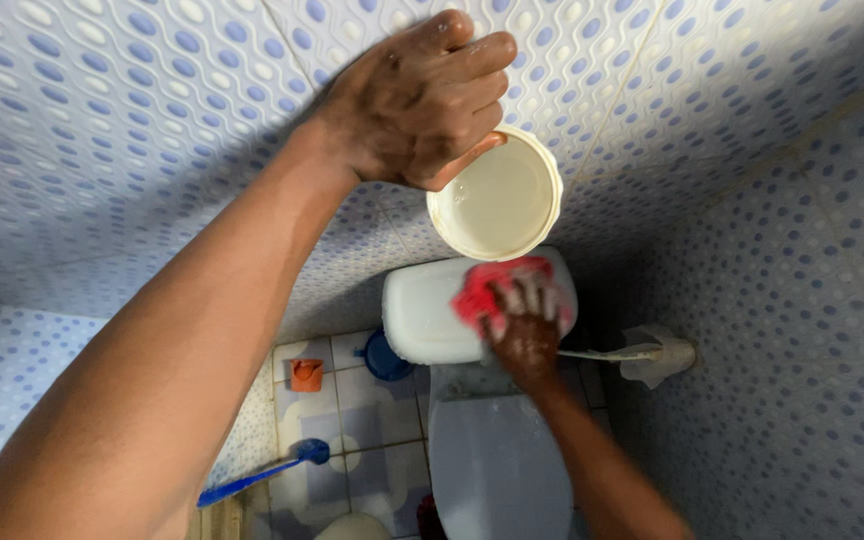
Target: The person cleans a toilet using a pink cloth and water from a small white cup. They wipe the toilet seat, lid, and tank, then rinse the surfaces with water poured from the cup.
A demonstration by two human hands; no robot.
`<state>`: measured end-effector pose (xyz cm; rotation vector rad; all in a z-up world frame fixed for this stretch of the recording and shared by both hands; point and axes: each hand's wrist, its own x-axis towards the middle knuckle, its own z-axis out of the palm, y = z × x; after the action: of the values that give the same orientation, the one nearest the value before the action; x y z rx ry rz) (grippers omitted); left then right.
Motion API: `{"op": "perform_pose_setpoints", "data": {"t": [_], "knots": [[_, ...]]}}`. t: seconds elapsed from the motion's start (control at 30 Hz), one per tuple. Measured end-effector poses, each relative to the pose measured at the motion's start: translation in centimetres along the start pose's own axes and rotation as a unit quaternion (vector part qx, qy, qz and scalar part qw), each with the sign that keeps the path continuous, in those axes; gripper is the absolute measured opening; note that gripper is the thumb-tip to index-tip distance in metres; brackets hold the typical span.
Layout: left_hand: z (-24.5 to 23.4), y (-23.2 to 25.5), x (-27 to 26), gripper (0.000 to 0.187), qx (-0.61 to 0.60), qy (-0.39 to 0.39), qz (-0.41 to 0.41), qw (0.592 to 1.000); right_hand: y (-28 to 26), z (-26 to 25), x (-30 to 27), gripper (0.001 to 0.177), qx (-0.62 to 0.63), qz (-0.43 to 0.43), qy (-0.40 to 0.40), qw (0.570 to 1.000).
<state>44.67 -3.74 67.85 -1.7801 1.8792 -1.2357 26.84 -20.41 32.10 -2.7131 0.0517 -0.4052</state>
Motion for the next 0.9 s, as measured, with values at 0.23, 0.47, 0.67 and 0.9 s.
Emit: {"op": "perform_pose_setpoints", "data": {"t": [0.23,0.47,0.67,0.9], "knots": [[0.1,0.2,0.2,0.047,0.035,0.004,-0.006,0.999,1.9,1.1,0.9,0.052,-0.042,-0.006,0.078,0.996],[0.0,0.3,0.4,0.048,0.0,-0.007,-0.021,1.0,-2.7,1.1,-0.9,0.057,-0.02,0.04,-0.042,0.998],[-0.4,0.3,0.7,0.041,0.049,-0.005,-0.021,0.999,-7.7,3.1,-1.9,0.054,0.02,-0.073,-0.128,0.989],[-0.1,0.2,0.8,0.047,0.049,-0.009,-0.018,0.999,-8.1,5.6,-1.0,0.06,0.043,-0.167,-0.136,0.976]]}}
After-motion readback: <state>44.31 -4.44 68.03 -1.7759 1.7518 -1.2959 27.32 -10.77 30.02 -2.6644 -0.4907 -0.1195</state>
